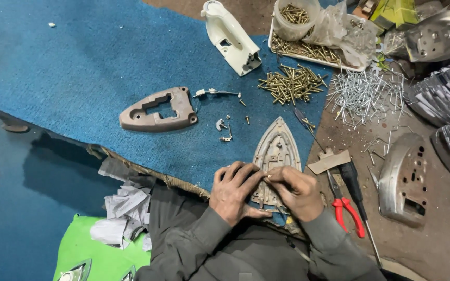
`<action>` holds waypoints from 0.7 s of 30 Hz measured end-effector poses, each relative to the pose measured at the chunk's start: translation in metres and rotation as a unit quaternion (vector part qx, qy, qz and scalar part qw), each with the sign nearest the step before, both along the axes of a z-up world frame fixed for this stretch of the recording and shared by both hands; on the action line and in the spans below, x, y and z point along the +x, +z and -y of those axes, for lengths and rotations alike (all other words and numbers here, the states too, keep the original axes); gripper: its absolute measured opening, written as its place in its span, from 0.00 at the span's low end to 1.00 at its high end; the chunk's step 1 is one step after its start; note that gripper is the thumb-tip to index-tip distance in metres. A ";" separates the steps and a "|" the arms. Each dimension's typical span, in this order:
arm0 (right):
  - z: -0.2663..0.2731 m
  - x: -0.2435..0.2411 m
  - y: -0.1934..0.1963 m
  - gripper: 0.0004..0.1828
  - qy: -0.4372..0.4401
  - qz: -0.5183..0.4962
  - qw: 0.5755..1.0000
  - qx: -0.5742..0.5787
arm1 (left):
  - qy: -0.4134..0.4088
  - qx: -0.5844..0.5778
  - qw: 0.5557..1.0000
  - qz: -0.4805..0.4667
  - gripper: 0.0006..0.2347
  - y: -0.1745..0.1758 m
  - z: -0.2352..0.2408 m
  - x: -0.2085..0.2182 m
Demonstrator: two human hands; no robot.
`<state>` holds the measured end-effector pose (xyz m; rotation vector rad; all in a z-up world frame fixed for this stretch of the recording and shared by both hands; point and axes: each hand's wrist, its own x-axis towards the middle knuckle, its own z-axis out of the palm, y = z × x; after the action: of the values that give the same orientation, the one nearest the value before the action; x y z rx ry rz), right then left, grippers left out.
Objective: Assembling the internal components and base plate of an electric iron using manual tools
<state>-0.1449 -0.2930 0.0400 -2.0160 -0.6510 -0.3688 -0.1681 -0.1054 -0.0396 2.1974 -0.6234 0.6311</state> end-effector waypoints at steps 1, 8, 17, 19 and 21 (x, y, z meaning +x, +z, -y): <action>0.000 0.000 0.002 0.04 0.001 -0.021 1.000 0.009 | 0.001 0.010 1.000 -0.007 0.38 -0.001 -0.001 0.000; 0.021 0.022 0.029 0.11 -0.122 0.097 0.988 -0.023 | -0.011 0.009 1.000 -0.015 0.39 -0.001 -0.001 -0.001; 0.058 -0.018 0.031 0.16 -0.129 -0.144 0.976 -0.097 | -0.008 0.023 1.000 -0.014 0.38 0.004 -0.003 -0.004; 0.068 -0.046 0.003 0.32 0.027 -0.240 0.952 -0.186 | -0.014 0.094 0.995 -0.003 0.39 0.004 -0.004 -0.004; 0.051 -0.053 -0.005 0.22 0.005 -0.183 0.973 -0.138 | -0.010 0.099 0.995 0.002 0.39 0.007 -0.004 -0.002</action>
<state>-0.1982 -0.3439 0.0353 -2.2644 -0.4999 0.1096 -0.1699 -0.1012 -0.0321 2.3704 -0.7375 0.5841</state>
